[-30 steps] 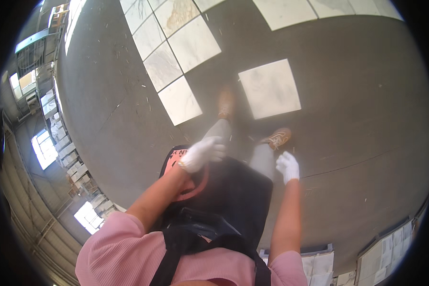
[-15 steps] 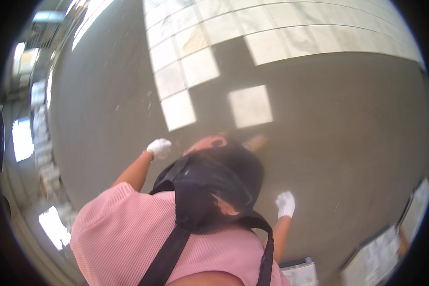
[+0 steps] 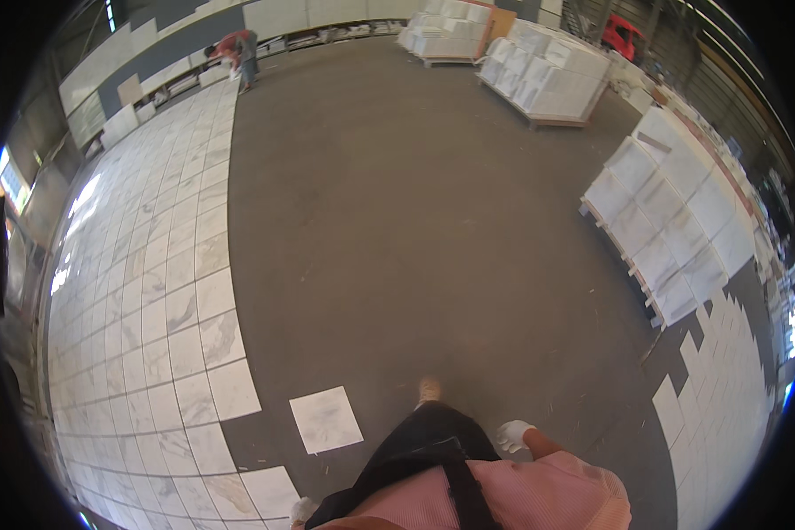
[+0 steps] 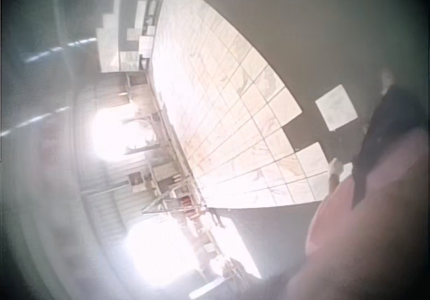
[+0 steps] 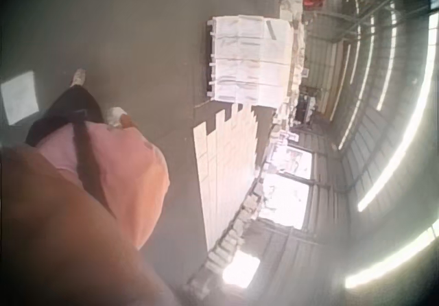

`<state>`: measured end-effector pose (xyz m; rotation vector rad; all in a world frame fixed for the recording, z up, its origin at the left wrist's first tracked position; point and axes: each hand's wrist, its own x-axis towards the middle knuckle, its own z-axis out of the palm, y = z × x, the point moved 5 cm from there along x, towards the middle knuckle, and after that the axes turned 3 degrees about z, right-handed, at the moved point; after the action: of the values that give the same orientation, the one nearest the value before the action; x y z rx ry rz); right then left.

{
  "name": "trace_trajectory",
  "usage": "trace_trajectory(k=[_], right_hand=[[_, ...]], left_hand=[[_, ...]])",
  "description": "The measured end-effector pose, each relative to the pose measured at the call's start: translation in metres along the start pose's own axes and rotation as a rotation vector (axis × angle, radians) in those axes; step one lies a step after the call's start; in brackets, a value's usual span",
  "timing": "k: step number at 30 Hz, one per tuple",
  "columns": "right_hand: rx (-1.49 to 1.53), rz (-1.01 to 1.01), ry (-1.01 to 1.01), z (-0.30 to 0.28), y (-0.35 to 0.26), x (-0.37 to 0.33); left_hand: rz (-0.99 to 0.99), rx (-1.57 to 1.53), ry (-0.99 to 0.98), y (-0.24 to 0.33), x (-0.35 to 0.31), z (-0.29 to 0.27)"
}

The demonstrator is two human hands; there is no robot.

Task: The person picks up square tiles from stacks, carries them to a tiled floor area, and places them one by one into an expanding grid pattern. The person handles tiles with gloved hands and aligns them with existing tiles on the floor.

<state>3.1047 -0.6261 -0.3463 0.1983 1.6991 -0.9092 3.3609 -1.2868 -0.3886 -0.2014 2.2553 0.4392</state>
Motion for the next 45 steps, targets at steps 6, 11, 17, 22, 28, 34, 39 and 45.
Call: trace_trajectory(k=[6,11,17,22,28,34,39,45], right_hand=[[-0.482,-0.257,0.116,-0.015,0.096,0.100],[-0.825,-0.233,0.197,-0.162,0.093,0.071],[-0.205,0.112,0.254,-0.422,-0.083,0.056],[-0.130,0.066,0.291,-0.534,-0.245,0.091],[-0.222,0.080,0.246,-0.612,-0.345,0.132],[-0.237,0.174,0.266,-0.685,-0.346,0.128],[-0.645,0.085,0.225,-0.674,-0.248,0.128],[-0.475,-0.044,0.366,-0.698,-0.209,0.208]], left_hand=[[-0.115,-0.079,0.102,0.080,0.071,-0.108],[-0.070,0.204,-0.021,0.166,0.135,-0.192],[0.092,-0.395,0.408,0.325,0.226,-0.325],[-0.110,-0.515,0.408,0.389,0.205,-0.389],[-0.510,-0.632,-0.052,0.347,0.224,-0.327],[-0.964,-0.926,0.206,0.319,0.291,-0.368],[-0.001,-0.150,0.672,0.351,0.482,-0.560],[0.357,0.125,0.299,0.459,0.658,-0.670]])
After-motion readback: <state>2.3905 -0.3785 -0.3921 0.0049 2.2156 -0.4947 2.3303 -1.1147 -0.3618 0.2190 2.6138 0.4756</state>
